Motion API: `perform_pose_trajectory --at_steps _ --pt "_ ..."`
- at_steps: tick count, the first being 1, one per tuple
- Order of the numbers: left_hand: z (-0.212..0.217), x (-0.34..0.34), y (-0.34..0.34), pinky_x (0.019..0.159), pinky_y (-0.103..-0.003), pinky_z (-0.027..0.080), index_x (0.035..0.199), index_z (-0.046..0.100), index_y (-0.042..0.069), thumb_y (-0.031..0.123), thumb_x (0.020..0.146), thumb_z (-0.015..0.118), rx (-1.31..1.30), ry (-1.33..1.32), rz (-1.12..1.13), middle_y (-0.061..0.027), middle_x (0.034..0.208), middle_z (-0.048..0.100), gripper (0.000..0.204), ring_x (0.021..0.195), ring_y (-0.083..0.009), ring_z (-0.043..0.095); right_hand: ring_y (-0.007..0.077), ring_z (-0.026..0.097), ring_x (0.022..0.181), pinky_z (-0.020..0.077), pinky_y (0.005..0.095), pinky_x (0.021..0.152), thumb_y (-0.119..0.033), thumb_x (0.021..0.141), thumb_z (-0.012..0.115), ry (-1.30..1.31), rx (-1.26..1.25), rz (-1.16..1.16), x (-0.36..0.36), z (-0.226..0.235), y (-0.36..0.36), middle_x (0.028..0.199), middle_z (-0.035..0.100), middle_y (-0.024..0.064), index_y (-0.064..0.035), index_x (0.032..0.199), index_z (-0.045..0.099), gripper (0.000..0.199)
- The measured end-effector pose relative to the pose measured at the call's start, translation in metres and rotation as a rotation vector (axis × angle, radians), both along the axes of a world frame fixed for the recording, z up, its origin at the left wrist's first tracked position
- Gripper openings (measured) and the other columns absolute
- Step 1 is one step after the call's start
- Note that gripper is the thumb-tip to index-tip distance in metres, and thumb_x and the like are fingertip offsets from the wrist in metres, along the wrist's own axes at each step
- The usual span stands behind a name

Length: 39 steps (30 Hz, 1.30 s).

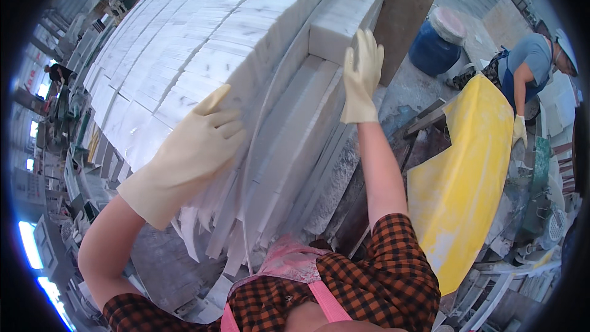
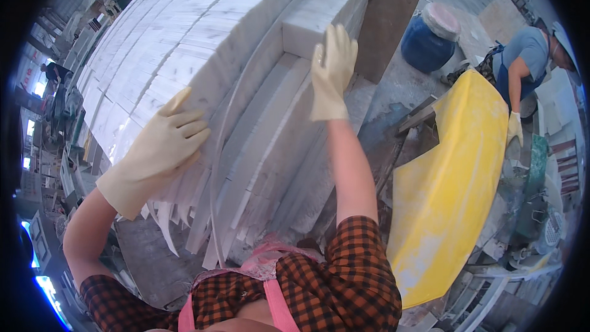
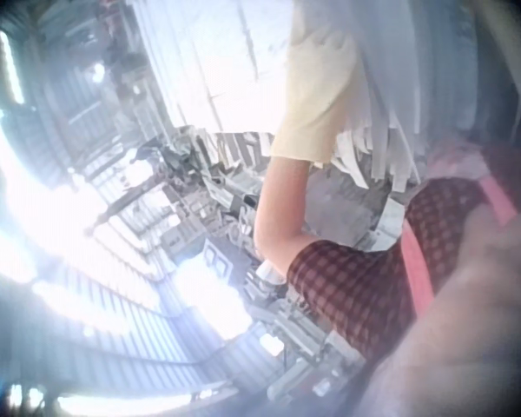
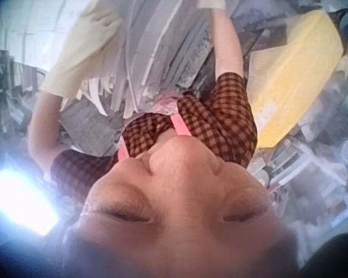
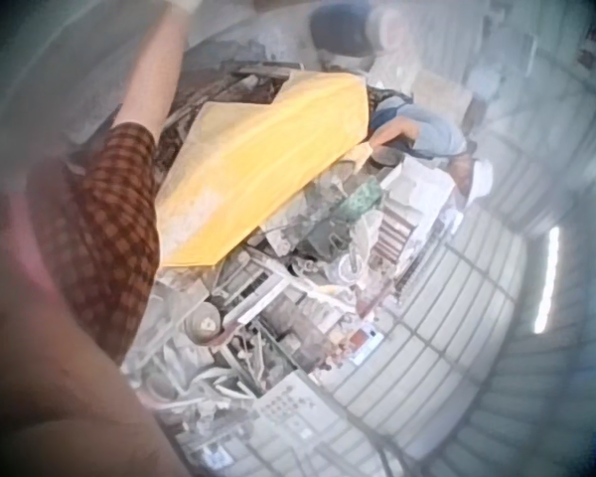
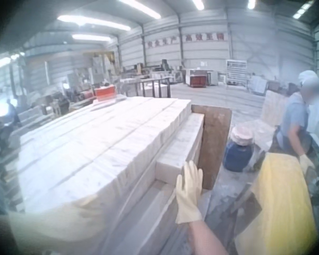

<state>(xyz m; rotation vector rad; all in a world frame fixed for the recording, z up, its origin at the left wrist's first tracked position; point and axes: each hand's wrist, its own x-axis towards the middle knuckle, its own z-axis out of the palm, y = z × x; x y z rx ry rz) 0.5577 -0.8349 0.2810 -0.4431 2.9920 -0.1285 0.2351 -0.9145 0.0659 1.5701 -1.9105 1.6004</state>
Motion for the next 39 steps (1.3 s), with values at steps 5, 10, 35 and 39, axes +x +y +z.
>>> perform_pose_trajectory --at_steps 5,10,35,39 --pt "-0.003 0.005 -0.003 0.122 -0.058 0.030 0.104 0.067 -0.002 0.008 0.073 0.071 0.009 0.012 0.009 -0.0111 0.106 0.070 0.033 0.115 -0.0297 0.064 0.0388 0.046 0.137 0.0291 0.0486 0.119 -0.015 0.089 0.057 0.544 0.095 -0.082 0.023 0.063 -0.044 0.144 0.054 0.0250 0.0057 0.135 0.059 0.050" --pt "-0.012 0.001 -0.004 0.120 -0.056 0.033 0.095 0.064 0.000 0.009 0.071 0.069 -0.040 0.118 -0.043 -0.0093 0.098 0.067 0.026 0.109 -0.0280 0.065 0.0411 0.046 0.138 0.0285 0.0563 0.117 -0.019 0.089 0.058 0.886 0.472 -0.211 0.058 0.031 -0.078 0.147 0.051 0.0279 0.0084 0.136 0.058 0.054" --pt "0.000 0.000 -0.001 0.123 -0.058 0.028 0.107 0.066 -0.001 0.010 0.075 0.071 0.083 0.069 0.059 -0.0113 0.109 0.070 0.034 0.118 -0.0322 0.062 0.0411 0.048 0.137 0.0396 0.0393 0.114 -0.037 0.086 0.073 -0.564 0.492 -0.024 0.032 0.023 -0.031 0.153 0.040 0.0331 0.0128 0.154 0.022 0.098" --pt "-0.001 -0.005 0.002 0.121 -0.051 0.033 0.085 0.061 0.001 0.008 0.077 0.067 0.014 0.173 -0.001 -0.0083 0.085 0.062 0.012 0.100 -0.0266 0.064 0.0421 0.059 0.126 0.0473 0.0409 0.106 -0.042 0.084 0.075 -0.312 0.445 -0.165 0.040 -0.006 -0.034 0.149 0.046 0.0321 0.0101 0.155 0.023 0.102"
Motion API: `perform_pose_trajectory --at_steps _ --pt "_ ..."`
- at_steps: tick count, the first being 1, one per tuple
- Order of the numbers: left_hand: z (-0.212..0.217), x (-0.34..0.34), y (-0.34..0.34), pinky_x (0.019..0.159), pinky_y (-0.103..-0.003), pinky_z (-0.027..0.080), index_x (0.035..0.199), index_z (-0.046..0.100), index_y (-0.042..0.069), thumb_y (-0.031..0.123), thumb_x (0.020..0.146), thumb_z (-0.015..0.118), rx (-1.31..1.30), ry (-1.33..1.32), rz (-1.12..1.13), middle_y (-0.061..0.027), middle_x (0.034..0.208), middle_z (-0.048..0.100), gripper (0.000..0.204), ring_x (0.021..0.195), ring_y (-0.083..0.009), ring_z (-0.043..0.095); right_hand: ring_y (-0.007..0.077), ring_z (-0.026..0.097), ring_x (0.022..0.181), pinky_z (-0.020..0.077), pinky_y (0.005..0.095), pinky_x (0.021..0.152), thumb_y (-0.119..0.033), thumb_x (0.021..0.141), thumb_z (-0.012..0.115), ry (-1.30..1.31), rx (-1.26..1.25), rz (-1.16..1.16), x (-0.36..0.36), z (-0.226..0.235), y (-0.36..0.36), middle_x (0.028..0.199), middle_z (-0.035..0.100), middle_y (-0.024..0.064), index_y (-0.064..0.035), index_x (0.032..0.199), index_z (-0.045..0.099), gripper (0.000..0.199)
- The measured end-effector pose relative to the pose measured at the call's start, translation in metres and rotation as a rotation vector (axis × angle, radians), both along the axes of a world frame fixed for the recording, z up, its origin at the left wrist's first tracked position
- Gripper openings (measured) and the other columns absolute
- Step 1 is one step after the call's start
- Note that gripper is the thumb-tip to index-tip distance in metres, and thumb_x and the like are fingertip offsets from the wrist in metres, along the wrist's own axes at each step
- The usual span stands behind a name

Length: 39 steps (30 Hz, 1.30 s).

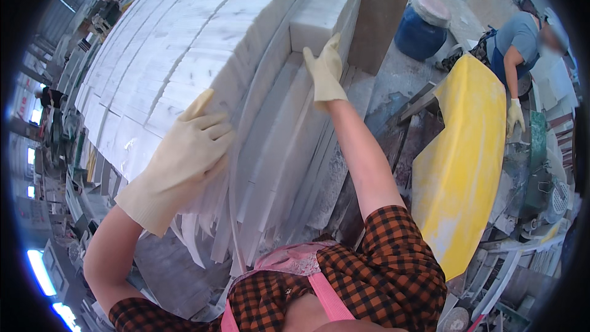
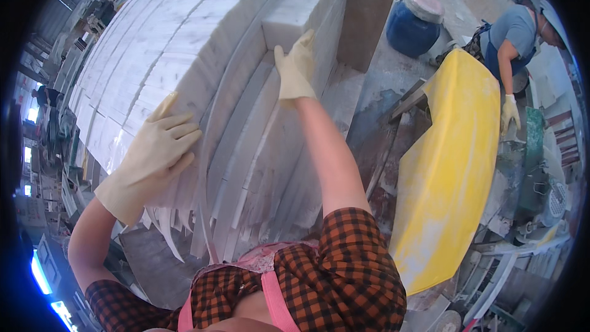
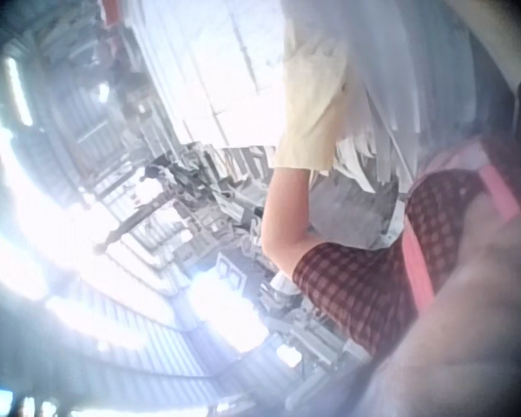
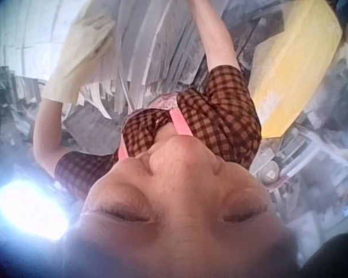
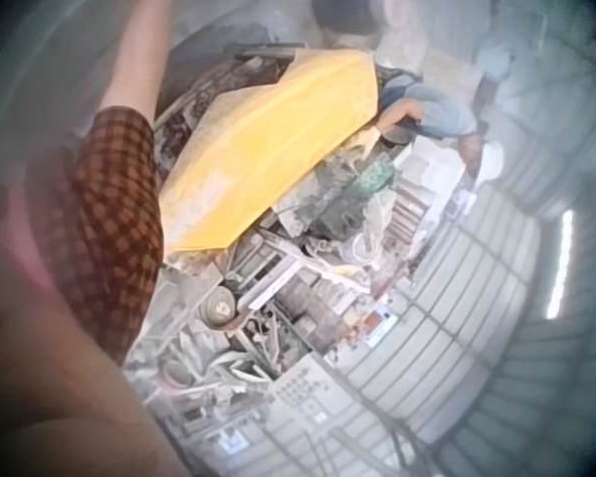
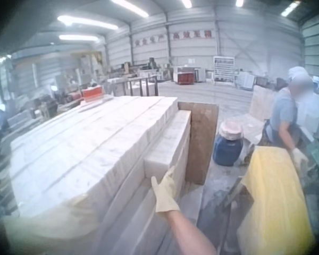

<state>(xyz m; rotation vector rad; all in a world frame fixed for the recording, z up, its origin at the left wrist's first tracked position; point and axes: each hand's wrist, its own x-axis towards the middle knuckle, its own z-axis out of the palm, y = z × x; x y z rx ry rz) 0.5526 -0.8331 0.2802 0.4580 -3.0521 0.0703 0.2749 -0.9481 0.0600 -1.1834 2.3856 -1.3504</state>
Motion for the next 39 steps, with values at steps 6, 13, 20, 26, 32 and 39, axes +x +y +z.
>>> perform_pose_trajectory --at_steps 6,13,20,26,32,39 --pt "0.012 0.002 0.003 0.123 -0.056 0.028 0.108 0.066 -0.003 0.011 0.077 0.070 0.067 -0.214 0.084 -0.0118 0.108 0.070 0.034 0.118 -0.0323 0.062 0.0460 0.054 0.130 0.0435 0.0457 0.109 -0.050 0.084 0.073 -0.170 -0.119 0.193 -0.029 -0.006 0.011 0.148 0.048 0.0299 0.0012 0.156 0.025 0.100" --pt "0.002 0.008 -0.001 0.123 -0.055 0.029 0.103 0.067 -0.002 0.010 0.076 0.071 0.081 -0.149 0.082 -0.0125 0.104 0.070 0.030 0.116 -0.0330 0.063 0.0391 0.036 0.145 0.0394 0.0452 0.113 -0.048 0.091 0.066 0.450 -0.273 0.093 -0.038 0.002 -0.004 0.161 0.032 0.0244 -0.0048 0.155 0.033 0.084" --pt "0.003 0.007 0.003 0.121 -0.053 0.032 0.103 0.068 0.000 0.010 0.076 0.071 0.026 -0.076 0.003 -0.0135 0.107 0.070 0.029 0.117 -0.0346 0.062 0.0366 0.050 0.128 0.0457 0.0464 0.106 -0.029 0.091 0.068 0.363 -0.443 0.087 0.022 0.034 0.098 0.144 0.054 0.0166 -0.0069 0.138 0.056 0.053" --pt "-0.008 0.019 0.007 0.122 -0.048 0.032 0.106 0.068 0.000 0.011 0.076 0.073 -0.059 0.125 -0.116 -0.0144 0.115 0.069 0.032 0.122 -0.0352 0.059 0.0406 0.057 0.119 0.0453 0.0514 0.106 -0.016 0.085 0.069 0.006 -0.176 0.904 0.216 0.016 0.268 0.125 0.063 0.0220 0.0008 0.130 0.058 0.049" --pt "-0.014 0.026 0.010 0.120 -0.043 0.035 0.110 0.070 0.001 0.017 0.081 0.072 -0.282 0.121 -0.188 -0.0111 0.122 0.069 0.034 0.125 -0.0287 0.058 0.0332 0.064 0.111 0.0381 0.0506 0.115 -0.017 0.088 0.067 0.477 -0.284 1.075 0.307 0.006 0.388 0.108 0.070 0.0167 -0.0015 0.120 0.066 0.036" --pt "-0.023 0.028 0.004 0.116 -0.043 0.039 0.098 0.067 0.003 0.011 0.077 0.069 -0.350 0.176 -0.208 -0.0108 0.105 0.067 0.022 0.115 -0.0308 0.060 0.0359 0.069 0.089 0.0491 0.0474 0.099 -0.026 0.096 0.061 0.174 0.111 0.769 0.248 -0.011 0.545 0.088 0.069 0.0149 -0.0060 0.117 0.069 0.030"
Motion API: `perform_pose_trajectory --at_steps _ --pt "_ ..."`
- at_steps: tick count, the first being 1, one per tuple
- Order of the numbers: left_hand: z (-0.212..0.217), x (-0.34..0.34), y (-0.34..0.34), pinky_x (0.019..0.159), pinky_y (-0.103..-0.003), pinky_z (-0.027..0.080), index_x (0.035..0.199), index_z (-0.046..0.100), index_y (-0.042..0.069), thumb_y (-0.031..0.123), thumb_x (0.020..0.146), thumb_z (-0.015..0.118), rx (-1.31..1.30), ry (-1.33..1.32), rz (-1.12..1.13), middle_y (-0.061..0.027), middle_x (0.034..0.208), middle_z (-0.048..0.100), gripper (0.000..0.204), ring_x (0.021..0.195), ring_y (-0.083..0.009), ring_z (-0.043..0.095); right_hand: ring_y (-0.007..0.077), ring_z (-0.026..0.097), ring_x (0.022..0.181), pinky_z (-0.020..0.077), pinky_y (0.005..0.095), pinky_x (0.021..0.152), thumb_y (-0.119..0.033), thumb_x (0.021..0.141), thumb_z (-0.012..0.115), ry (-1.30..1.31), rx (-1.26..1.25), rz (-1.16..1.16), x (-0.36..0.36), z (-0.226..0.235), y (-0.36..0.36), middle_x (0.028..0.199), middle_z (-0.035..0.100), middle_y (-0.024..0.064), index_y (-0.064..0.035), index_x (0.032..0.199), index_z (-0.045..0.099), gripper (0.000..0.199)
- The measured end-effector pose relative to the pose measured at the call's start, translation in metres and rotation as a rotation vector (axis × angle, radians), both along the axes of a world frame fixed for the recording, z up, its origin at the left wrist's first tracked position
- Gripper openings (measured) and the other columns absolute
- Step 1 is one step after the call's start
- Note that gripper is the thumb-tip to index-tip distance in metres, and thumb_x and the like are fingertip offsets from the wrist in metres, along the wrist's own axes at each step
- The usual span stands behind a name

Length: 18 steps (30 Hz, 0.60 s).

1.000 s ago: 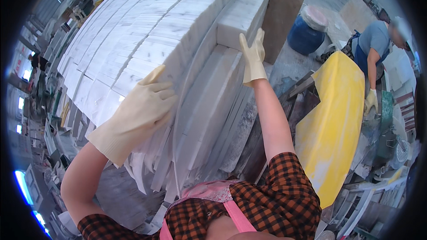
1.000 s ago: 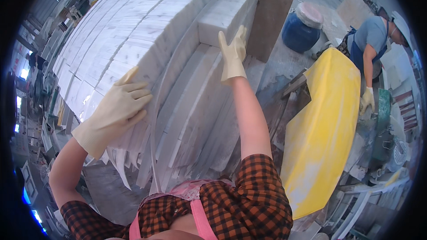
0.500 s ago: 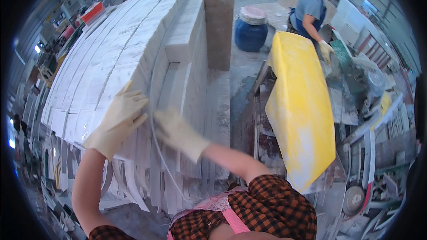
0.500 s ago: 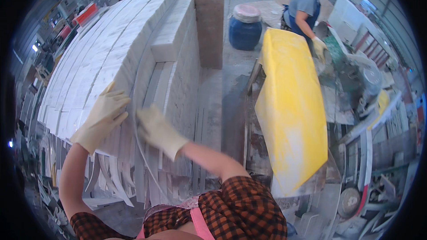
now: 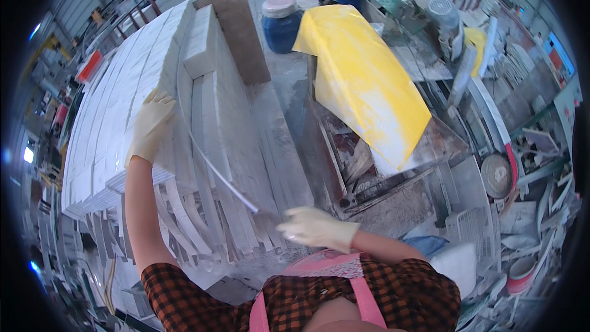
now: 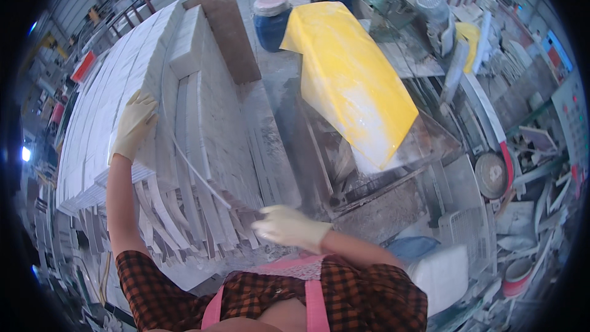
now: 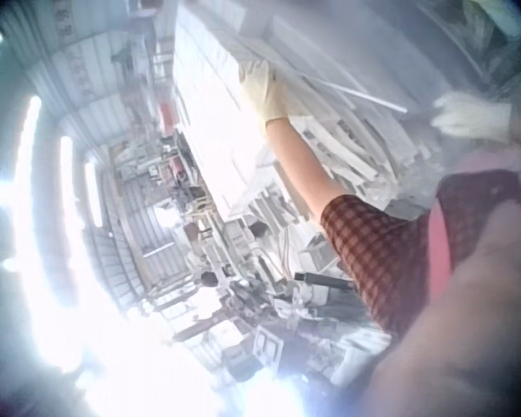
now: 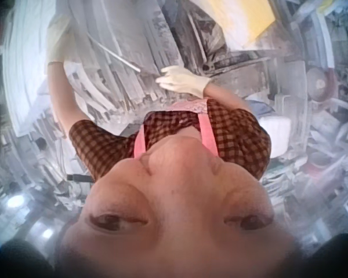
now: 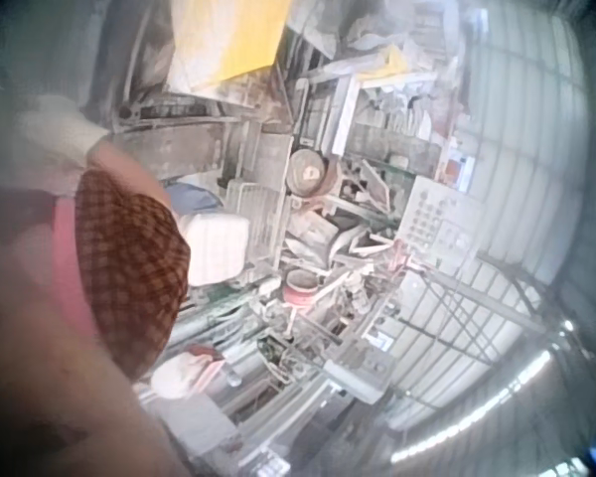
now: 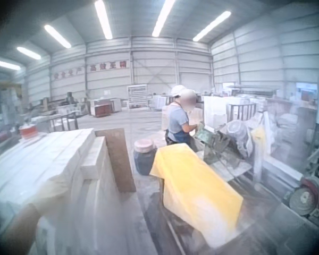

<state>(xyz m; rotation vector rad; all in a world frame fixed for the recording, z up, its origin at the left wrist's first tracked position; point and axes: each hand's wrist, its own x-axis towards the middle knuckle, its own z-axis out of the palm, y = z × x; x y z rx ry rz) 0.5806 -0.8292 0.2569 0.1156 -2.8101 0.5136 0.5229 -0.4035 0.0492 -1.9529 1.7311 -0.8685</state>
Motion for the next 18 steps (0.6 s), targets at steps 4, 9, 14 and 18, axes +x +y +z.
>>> perform_pose_trajectory --at_steps 4,9,14,18 --pt "-0.005 -0.011 -0.014 0.114 -0.045 0.043 0.098 0.070 0.008 0.013 0.082 0.067 -0.116 0.058 -0.053 -0.0090 0.108 0.071 0.018 0.118 -0.0297 0.062 0.0329 0.069 0.082 0.0541 0.0428 0.080 -0.029 0.098 0.056 -0.140 0.233 -0.590 -0.026 -0.013 0.130 0.088 0.071 0.0167 -0.0036 0.108 0.072 0.031" --pt "-0.020 -0.090 0.053 0.115 -0.049 0.041 0.108 0.072 0.004 0.008 0.091 0.064 0.131 0.305 -0.218 -0.0139 0.112 0.073 0.019 0.118 -0.0361 0.065 0.0184 0.069 0.071 0.0528 0.0319 0.068 -0.030 0.103 0.055 -0.920 0.225 -1.227 -0.027 -0.045 0.260 0.080 0.071 0.0082 -0.0038 0.115 0.071 0.033" --pt "-0.077 -0.176 0.240 0.115 -0.054 0.039 0.110 0.070 0.002 0.003 0.087 0.068 0.440 0.250 -0.646 -0.0142 0.115 0.072 0.023 0.123 -0.0387 0.062 0.0150 0.066 0.063 0.0486 0.0255 0.060 -0.031 0.104 0.054 -1.151 -0.061 -1.527 -0.031 -0.081 0.339 0.077 0.072 0.0102 -0.0036 0.120 0.068 0.035" --pt "-0.119 -0.205 0.377 0.118 -0.052 0.036 0.117 0.070 0.003 0.008 0.087 0.071 0.654 0.138 -0.657 -0.0163 0.125 0.069 0.030 0.129 -0.0387 0.058 0.0160 0.067 0.068 0.0493 0.0283 0.064 -0.033 0.103 0.053 -1.164 0.018 -1.632 -0.056 -0.111 0.391 0.080 0.073 0.0114 -0.0035 0.118 0.068 0.037"
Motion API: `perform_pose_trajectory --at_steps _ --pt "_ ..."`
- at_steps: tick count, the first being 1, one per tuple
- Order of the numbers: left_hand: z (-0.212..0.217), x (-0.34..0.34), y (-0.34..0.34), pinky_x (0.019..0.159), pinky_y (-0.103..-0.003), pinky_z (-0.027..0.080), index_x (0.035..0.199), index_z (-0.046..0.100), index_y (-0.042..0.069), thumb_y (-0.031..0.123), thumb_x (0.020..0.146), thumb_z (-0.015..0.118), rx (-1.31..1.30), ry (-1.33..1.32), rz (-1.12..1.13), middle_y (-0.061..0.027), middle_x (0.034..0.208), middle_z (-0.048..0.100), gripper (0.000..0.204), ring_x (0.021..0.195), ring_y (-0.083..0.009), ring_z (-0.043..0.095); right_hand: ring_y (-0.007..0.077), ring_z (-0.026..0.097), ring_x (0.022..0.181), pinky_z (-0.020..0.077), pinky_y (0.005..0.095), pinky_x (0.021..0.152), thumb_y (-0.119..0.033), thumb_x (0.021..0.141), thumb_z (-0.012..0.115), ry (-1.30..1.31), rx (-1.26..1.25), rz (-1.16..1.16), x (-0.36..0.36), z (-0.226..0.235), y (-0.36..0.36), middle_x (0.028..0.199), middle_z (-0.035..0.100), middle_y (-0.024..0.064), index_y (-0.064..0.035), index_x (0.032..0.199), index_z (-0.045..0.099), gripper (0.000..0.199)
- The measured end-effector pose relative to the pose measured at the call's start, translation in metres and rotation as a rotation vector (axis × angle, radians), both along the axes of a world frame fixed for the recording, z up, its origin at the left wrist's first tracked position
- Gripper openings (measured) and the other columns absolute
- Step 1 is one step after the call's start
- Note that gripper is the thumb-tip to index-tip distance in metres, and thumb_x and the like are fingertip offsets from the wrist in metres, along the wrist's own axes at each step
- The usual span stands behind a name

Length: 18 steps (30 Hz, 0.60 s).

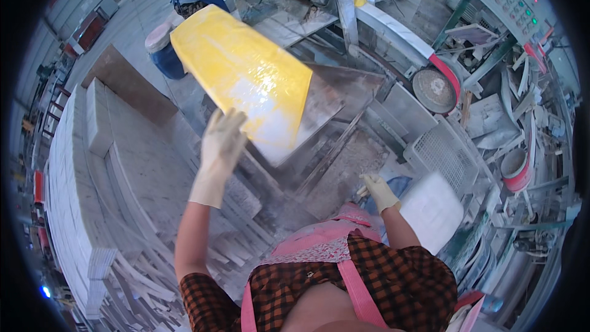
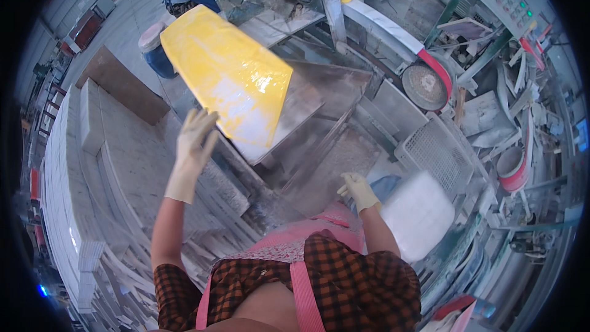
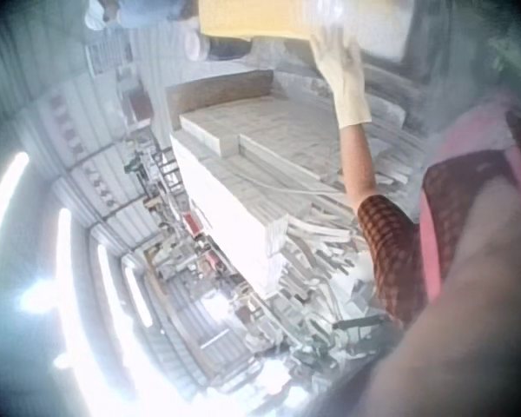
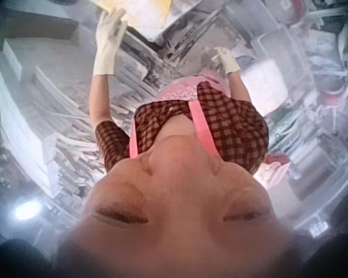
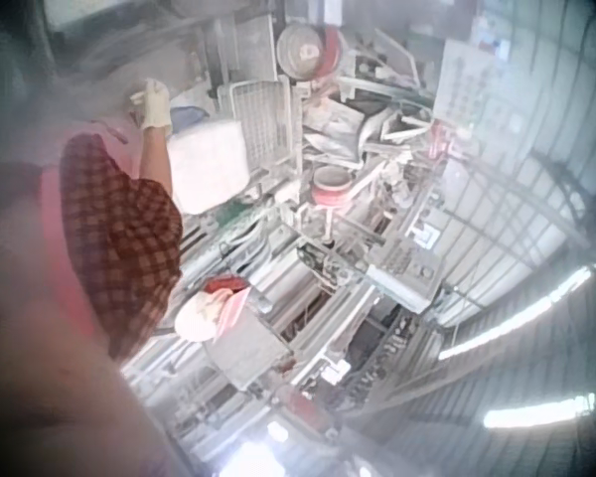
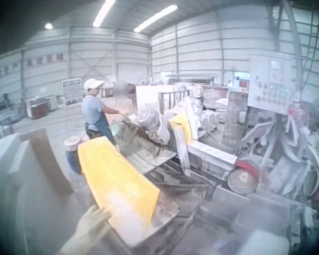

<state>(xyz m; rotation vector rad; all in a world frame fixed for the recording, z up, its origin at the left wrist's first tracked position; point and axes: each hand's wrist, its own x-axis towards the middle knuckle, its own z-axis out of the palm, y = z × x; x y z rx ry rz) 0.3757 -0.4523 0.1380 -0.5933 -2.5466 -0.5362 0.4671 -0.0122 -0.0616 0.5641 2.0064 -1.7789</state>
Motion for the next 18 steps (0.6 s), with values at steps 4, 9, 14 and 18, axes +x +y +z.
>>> perform_pose_trajectory --at_steps 4,9,14,18 --pt "-0.054 -0.057 0.105 0.120 -0.048 0.035 0.131 0.065 0.007 0.014 0.089 0.073 0.126 -0.146 0.012 -0.0187 0.135 0.064 0.044 0.136 -0.0375 0.052 0.0172 0.069 0.076 0.0510 0.0319 0.074 -0.036 0.101 0.052 0.008 0.093 0.062 -0.044 -0.030 0.061 0.082 0.074 0.0107 -0.0029 0.117 0.068 0.039" --pt "-0.116 -0.129 0.179 0.118 -0.053 0.034 0.139 0.058 0.005 0.029 0.096 0.064 0.138 -0.213 0.244 -0.0210 0.142 0.058 0.049 0.137 -0.0387 0.050 0.0239 0.075 0.079 0.0558 0.0378 0.080 -0.044 0.101 0.051 0.036 0.181 0.304 -0.088 -0.081 0.155 0.085 0.077 0.0152 -0.0017 0.105 0.073 0.047" --pt "-0.156 -0.164 0.208 0.119 -0.052 0.030 0.140 0.055 -0.001 0.033 0.095 0.061 0.120 -0.179 0.495 -0.0228 0.142 0.057 0.056 0.136 -0.0404 0.049 0.0351 0.071 0.089 0.0580 0.0413 0.074 -0.028 0.101 0.051 0.225 0.749 0.689 -0.113 -0.167 0.243 0.099 0.070 0.0214 -0.0009 0.107 0.067 0.032" --pt "-0.176 -0.156 0.215 0.120 -0.052 0.029 0.139 0.055 -0.005 0.032 0.094 0.060 0.021 -0.277 0.512 -0.0229 0.142 0.057 0.058 0.136 -0.0393 0.048 0.0372 0.072 0.073 0.0594 0.0416 0.065 -0.030 0.101 0.054 -0.041 0.127 0.093 -0.116 -0.203 0.261 0.084 0.071 0.0206 0.0041 0.101 0.062 0.035"
